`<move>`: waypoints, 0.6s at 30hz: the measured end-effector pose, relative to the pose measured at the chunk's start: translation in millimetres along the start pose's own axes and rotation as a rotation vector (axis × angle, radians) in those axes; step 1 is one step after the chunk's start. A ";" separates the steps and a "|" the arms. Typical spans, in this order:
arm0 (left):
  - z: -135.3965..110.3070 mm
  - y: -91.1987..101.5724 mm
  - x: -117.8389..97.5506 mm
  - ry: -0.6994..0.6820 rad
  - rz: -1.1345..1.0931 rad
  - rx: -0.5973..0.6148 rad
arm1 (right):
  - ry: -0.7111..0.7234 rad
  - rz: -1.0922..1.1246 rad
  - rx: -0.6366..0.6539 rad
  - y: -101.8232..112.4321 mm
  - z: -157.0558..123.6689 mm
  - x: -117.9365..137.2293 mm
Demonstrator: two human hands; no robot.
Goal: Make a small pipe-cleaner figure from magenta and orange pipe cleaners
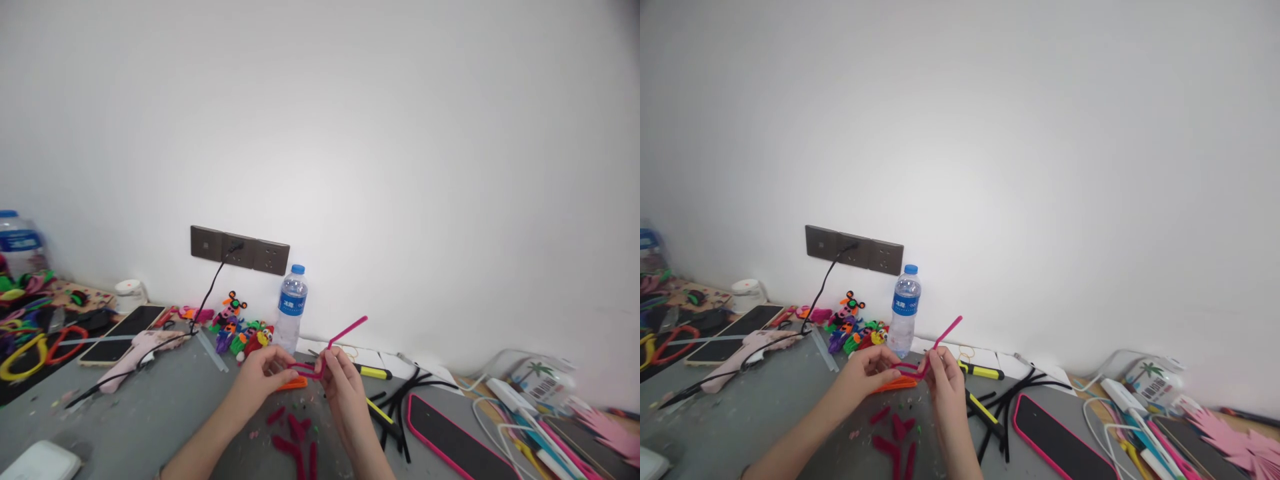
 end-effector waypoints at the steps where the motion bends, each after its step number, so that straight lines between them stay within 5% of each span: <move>1: -0.1 -0.5 -0.3 0.001 0.007 0.003 | 0.004 0.001 0.004 0.1 -0.1 0.0; 18: -2.3 -7.5 -6.6 -0.054 0.131 0.147 | 0.062 0.079 -0.007 4.4 4.5 3.1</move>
Point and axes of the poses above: each hand's wrist, its own z-axis towards the middle knuckle, its own y-axis out of the back of the hand, x = y × z, the point moved 6 cm from there along z, towards the middle knuckle, and after that the axes turned 11 degrees about -y, right-handed, at the moved point
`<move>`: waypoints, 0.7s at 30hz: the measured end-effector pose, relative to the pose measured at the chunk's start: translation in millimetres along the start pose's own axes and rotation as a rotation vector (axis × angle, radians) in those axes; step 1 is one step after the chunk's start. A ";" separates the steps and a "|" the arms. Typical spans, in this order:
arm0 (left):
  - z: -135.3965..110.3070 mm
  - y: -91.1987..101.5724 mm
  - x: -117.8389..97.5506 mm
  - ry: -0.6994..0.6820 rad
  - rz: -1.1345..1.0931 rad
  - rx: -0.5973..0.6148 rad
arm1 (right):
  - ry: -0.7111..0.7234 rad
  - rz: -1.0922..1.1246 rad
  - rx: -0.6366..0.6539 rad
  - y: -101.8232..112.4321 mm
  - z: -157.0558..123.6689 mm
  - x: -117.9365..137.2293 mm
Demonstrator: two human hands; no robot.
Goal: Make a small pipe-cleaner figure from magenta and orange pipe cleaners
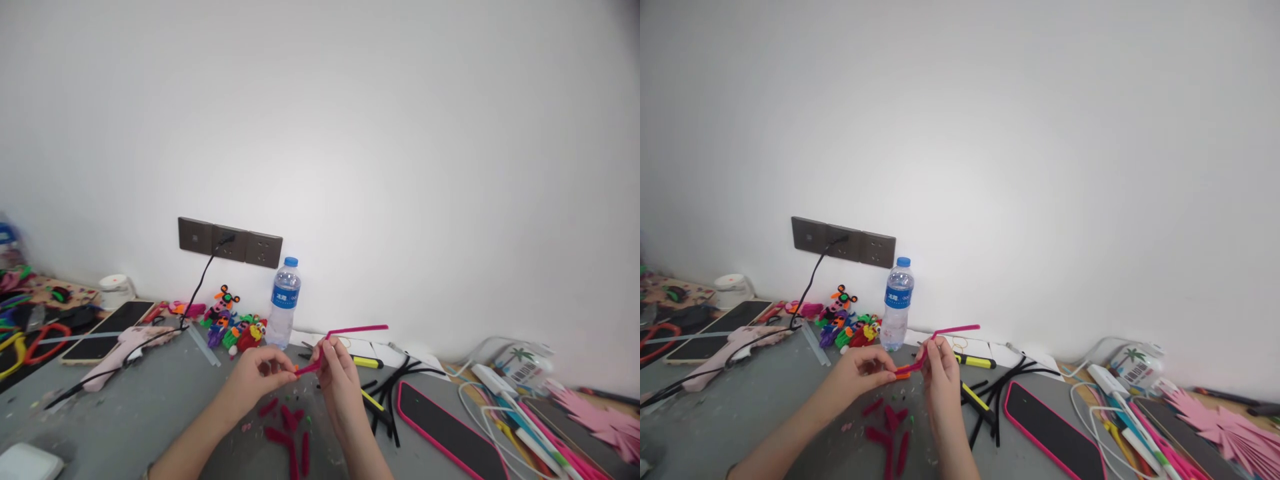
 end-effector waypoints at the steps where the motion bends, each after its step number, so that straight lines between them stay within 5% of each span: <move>1: 0.1 0.0 0.2 0.000 0.003 0.000 | 0.005 -0.007 0.000 0.1 -0.3 0.4; 14: -1.0 -2.8 -1.4 0.000 -0.018 -0.001 | -0.020 -0.051 -0.023 0.1 -3.7 0.1; 21: 1.7 6.0 -0.5 -0.018 -0.068 -0.118 | -0.106 -0.104 -0.019 8.0 2.2 -13.4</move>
Point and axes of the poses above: each hand's wrist, its own z-axis towards the middle knuckle, its own y-axis out of the back of the hand, x = y × z, the point moved 6 cm from there along z, towards the middle knuckle, and after that the axes turned 11 degrees about -y, right-handed, at the moved point
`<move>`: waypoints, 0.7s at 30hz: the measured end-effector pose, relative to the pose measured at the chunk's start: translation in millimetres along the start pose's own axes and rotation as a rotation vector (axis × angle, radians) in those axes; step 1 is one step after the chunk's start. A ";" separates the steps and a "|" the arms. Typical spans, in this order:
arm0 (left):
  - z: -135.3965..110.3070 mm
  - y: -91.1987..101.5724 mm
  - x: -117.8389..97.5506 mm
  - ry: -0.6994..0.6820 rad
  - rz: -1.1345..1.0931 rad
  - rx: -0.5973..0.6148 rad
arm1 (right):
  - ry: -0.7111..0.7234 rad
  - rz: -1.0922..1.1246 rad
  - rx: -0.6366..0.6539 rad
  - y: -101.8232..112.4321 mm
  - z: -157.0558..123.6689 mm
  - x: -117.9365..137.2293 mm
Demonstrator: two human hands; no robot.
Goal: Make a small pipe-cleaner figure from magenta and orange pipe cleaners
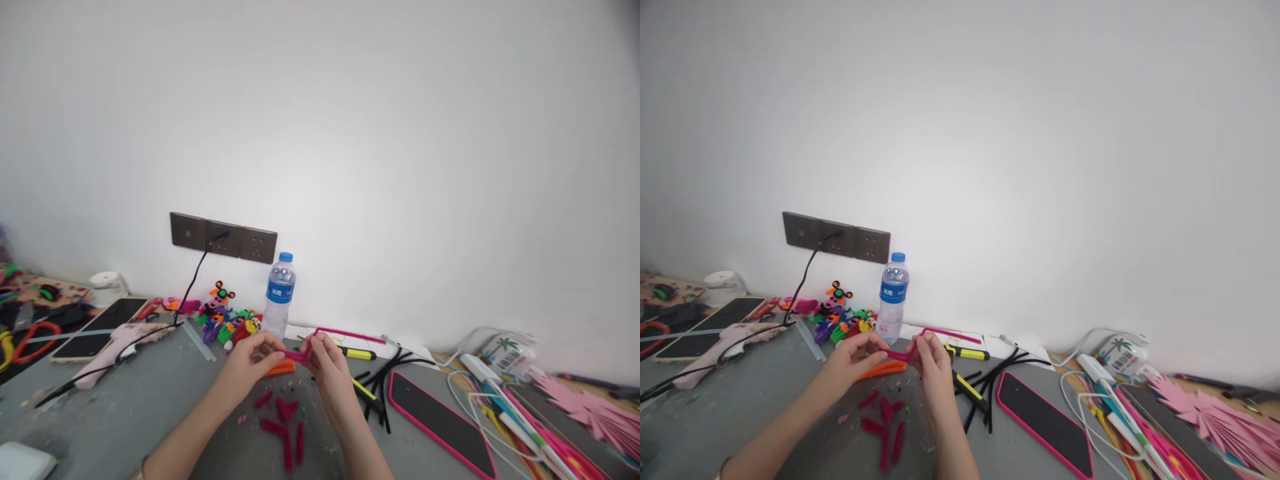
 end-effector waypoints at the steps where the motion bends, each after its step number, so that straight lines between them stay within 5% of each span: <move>1: 0.8 2.9 0.9 0.000 -0.007 -0.024 | -0.022 -0.017 -0.019 1.9 0.4 -1.8; 8: 6.4 24.6 17.2 -0.020 0.082 -0.106 | -0.043 -0.105 -0.206 31.9 5.3 10.1; 12: 7.8 32.7 23.5 -0.050 0.152 -0.133 | 0.102 -0.148 -0.282 53.8 2.4 36.0; 17: 7.3 35.4 21.2 -0.078 0.362 -0.097 | 0.298 -0.509 -0.435 76.2 -10.8 63.3; 21: 6.6 37.2 16.4 -0.100 0.520 -0.073 | 0.247 -0.693 -0.458 94.0 -13.3 68.6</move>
Point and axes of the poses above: each hand's wrist, its own z-axis towards the middle knuckle, its own y-axis out of the back of the hand, x = y × z, the point moved 6 cm from there along z, towards the middle knuckle, and after that the axes turned 11 degrees about -y, right-handed, at the moved point
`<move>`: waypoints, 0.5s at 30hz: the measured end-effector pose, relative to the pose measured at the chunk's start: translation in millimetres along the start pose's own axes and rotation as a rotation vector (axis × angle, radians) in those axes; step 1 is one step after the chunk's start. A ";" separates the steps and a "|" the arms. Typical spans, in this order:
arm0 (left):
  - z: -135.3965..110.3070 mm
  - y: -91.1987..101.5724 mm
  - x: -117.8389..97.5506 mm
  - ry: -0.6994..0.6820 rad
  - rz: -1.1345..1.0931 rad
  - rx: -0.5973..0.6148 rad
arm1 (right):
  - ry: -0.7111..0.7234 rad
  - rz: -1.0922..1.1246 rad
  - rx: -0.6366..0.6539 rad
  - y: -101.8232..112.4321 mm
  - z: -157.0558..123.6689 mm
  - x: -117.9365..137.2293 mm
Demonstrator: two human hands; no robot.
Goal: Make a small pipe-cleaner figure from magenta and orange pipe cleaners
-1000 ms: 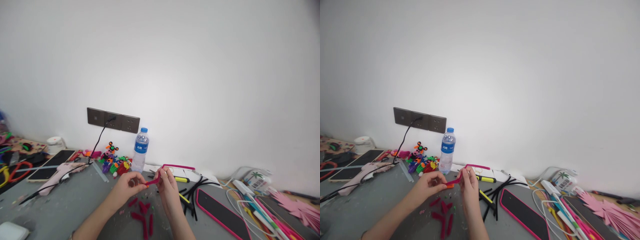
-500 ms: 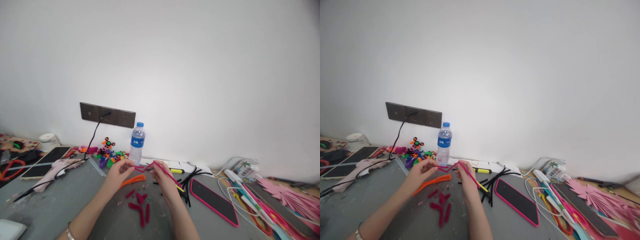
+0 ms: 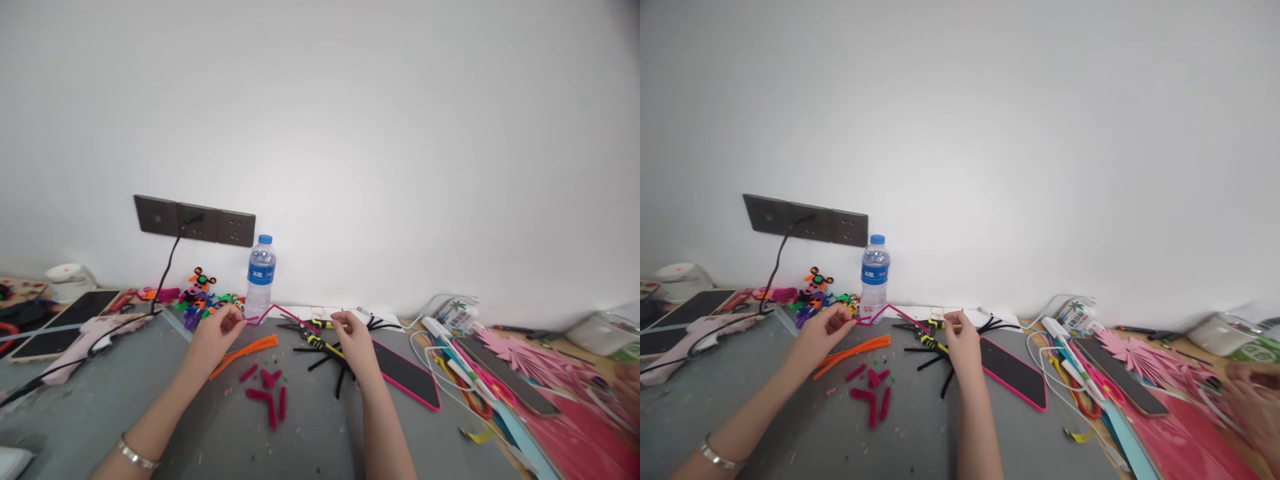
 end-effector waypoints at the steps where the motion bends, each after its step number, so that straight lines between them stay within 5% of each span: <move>1: 0.0 0.2 -0.7 -0.014 0.025 0.010 | -0.010 -0.021 0.000 3.6 0.6 -1.2; 4: -0.3 -2.3 -1.9 -0.056 0.054 0.049 | 0.004 -0.071 0.023 6.6 -3.3 2.1; 10: -1.6 -8.4 2.9 -0.035 0.056 0.103 | 0.035 -0.204 0.378 -33.9 -24.6 5.3; 15: 0.0 -5.5 3.6 -0.017 0.056 0.083 | 0.083 -0.365 0.308 -45.8 -23.9 4.4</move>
Point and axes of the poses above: each hand's wrist, its own z-axis towards the middle knuckle, its own y-axis out of the back of the hand, x = y × z, the point moved 6 cm from there along z, towards the middle knuckle, and after that the axes turned 11 degrees about -y, right-handed, at the moved point
